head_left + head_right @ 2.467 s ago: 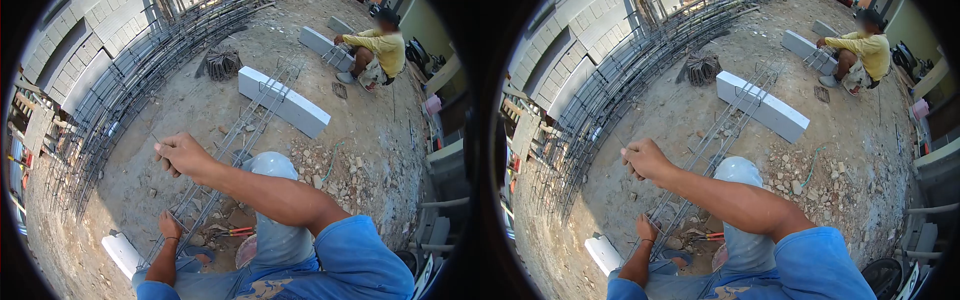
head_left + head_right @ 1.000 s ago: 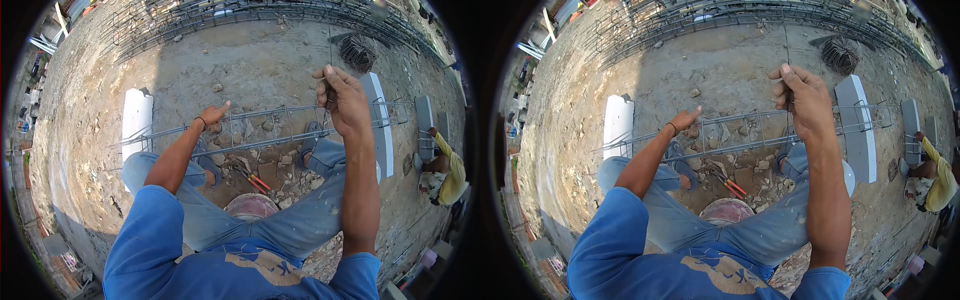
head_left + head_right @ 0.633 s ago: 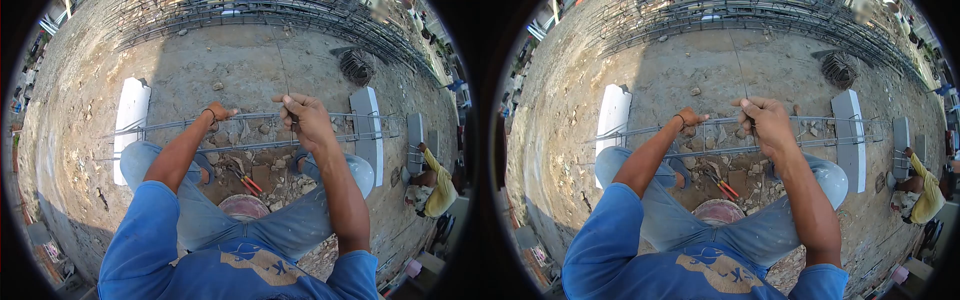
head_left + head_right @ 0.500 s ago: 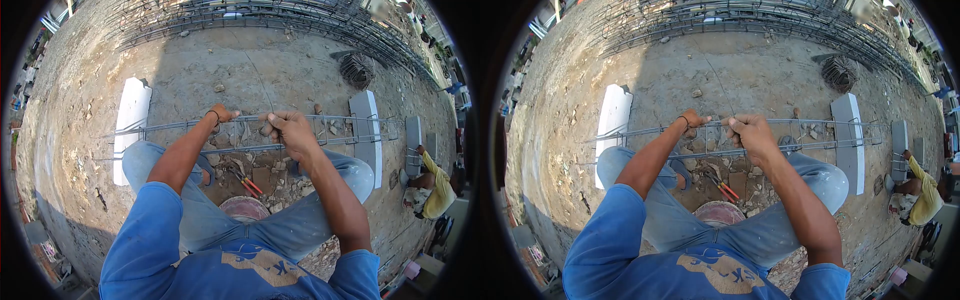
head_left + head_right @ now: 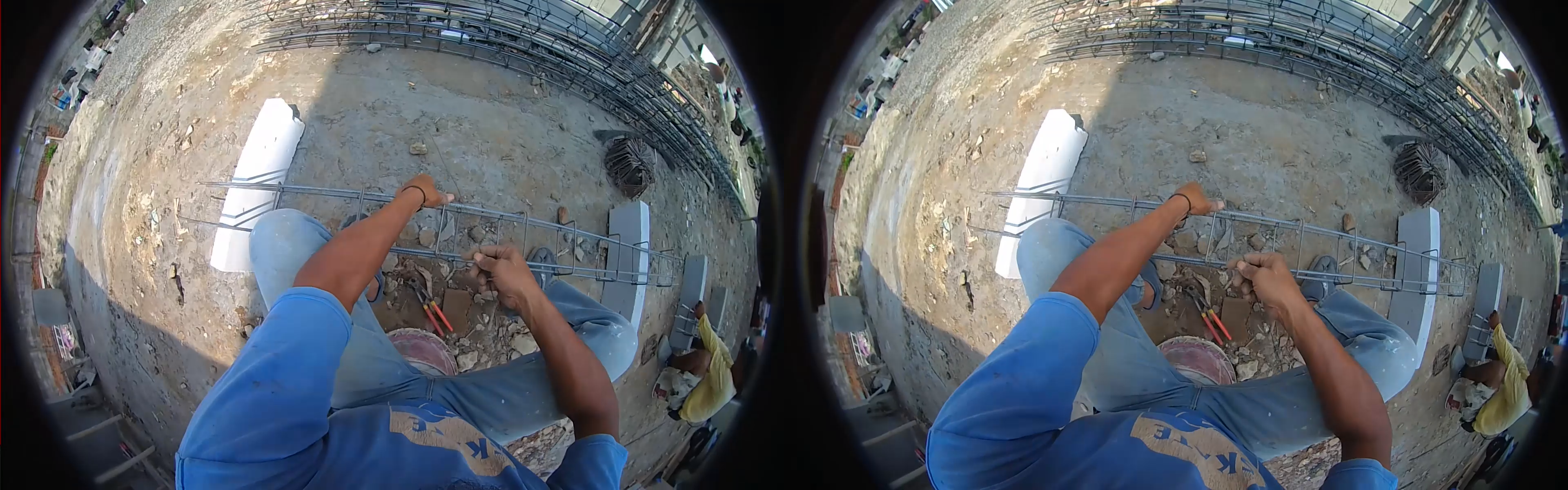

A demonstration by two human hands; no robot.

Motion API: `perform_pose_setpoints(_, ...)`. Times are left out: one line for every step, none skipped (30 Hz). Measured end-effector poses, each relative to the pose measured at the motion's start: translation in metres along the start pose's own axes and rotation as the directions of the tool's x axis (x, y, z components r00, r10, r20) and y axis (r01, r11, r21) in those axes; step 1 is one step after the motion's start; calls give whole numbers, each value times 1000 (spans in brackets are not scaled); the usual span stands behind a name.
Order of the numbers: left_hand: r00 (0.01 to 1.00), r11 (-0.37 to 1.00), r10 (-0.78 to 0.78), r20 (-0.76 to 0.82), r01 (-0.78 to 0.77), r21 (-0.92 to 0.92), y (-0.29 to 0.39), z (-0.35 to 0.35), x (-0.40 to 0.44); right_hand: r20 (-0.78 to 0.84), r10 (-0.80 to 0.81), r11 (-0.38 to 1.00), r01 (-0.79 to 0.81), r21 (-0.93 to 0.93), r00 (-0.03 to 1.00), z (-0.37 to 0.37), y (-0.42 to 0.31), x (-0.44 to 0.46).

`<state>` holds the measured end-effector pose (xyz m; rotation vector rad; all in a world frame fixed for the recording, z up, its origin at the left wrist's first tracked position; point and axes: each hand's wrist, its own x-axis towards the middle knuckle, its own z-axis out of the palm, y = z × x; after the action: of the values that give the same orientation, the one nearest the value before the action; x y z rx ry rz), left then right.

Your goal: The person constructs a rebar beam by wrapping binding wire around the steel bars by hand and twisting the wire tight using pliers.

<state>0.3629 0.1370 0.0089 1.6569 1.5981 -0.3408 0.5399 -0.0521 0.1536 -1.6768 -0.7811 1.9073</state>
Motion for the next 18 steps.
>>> perform_pose_setpoints(1000, 1000, 25, 17, -25, 1, 3, 0, -1, 0, -1, 1000, 1, 22, 1000, -2, 2, 3)
perform_pose_setpoints(997, 998, 59, 54, -58, -16, 0, -4, -1, -16, -2, 999, 3, 52, 1000, -8, 5, 3)
perform_pose_setpoints(991, 995, 97, 93, -94, -31, -1, -5, 1, -64, 5, 998, -1, 66, 998, -12, 7, 2)
perform_pose_setpoints(987, 991, 128, 100, -123, -58, -5, -1, 8, -52, 15, 999, -13, 47, 999, -12, 8, 5)
perform_pose_setpoints(983, 986, 151, 102, -142, -85, -9, 2, 15, -30, 24, 999, -23, 27, 999, -11, 8, 8)
perform_pose_setpoints(983, 985, 160, 95, -152, -84, -11, 3, 16, -54, 27, 999, -25, 38, 998, -11, 7, 10)
perform_pose_setpoints(983, 984, 162, 84, -155, -84, -10, 2, 13, -49, 27, 1000, -27, 6, 998, -9, 6, 12)
perform_pose_setpoints(981, 983, 171, 90, -164, -80, -8, 1, 9, -38, 27, 999, -28, -29, 999, -8, 6, 13)
perform_pose_setpoints(984, 986, 153, 93, -146, -75, -7, -1, 6, -28, 16, 999, -17, -45, 999, -8, 7, 14)
perform_pose_setpoints(987, 990, 131, 94, -125, -71, -7, -2, 6, -32, 14, 999, -16, -42, 999, -7, 6, 15)
perform_pose_setpoints(987, 989, 134, 94, -127, -69, -7, -2, 5, -28, 10, 999, -12, -44, 1000, -6, 5, 15)
perform_pose_setpoints(985, 990, 135, 109, -129, -60, -6, -2, 5, -23, 6, 999, -7, -45, 1000, -5, 3, 16)
perform_pose_setpoints(983, 990, 136, 124, -131, -50, -6, -1, 8, -24, 4, 999, -5, -44, 1000, -4, 2, 15)
perform_pose_setpoints(983, 990, 138, 123, -133, -48, -8, 1, 11, -18, -19, 999, 18, -47, 1000, -3, 1, 14)
perform_pose_setpoints(982, 988, 149, 118, -144, -47, -9, 2, 13, -12, -43, 998, 42, -50, 999, -3, 1, 14)
perform_pose_setpoints(981, 987, 160, 113, -156, -46, -8, 2, 12, -14, -44, 998, 43, -47, 999, -2, 2, 15)
perform_pose_setpoints(980, 986, 162, 114, -158, -43, -8, 1, 10, -21, -50, 997, 49, -64, 999, -2, 4, 17)
perform_pose_setpoints(986, 990, 135, 102, -131, -52, -7, 1, 8, -27, -56, 995, 54, -82, 998, -1, 7, 18)
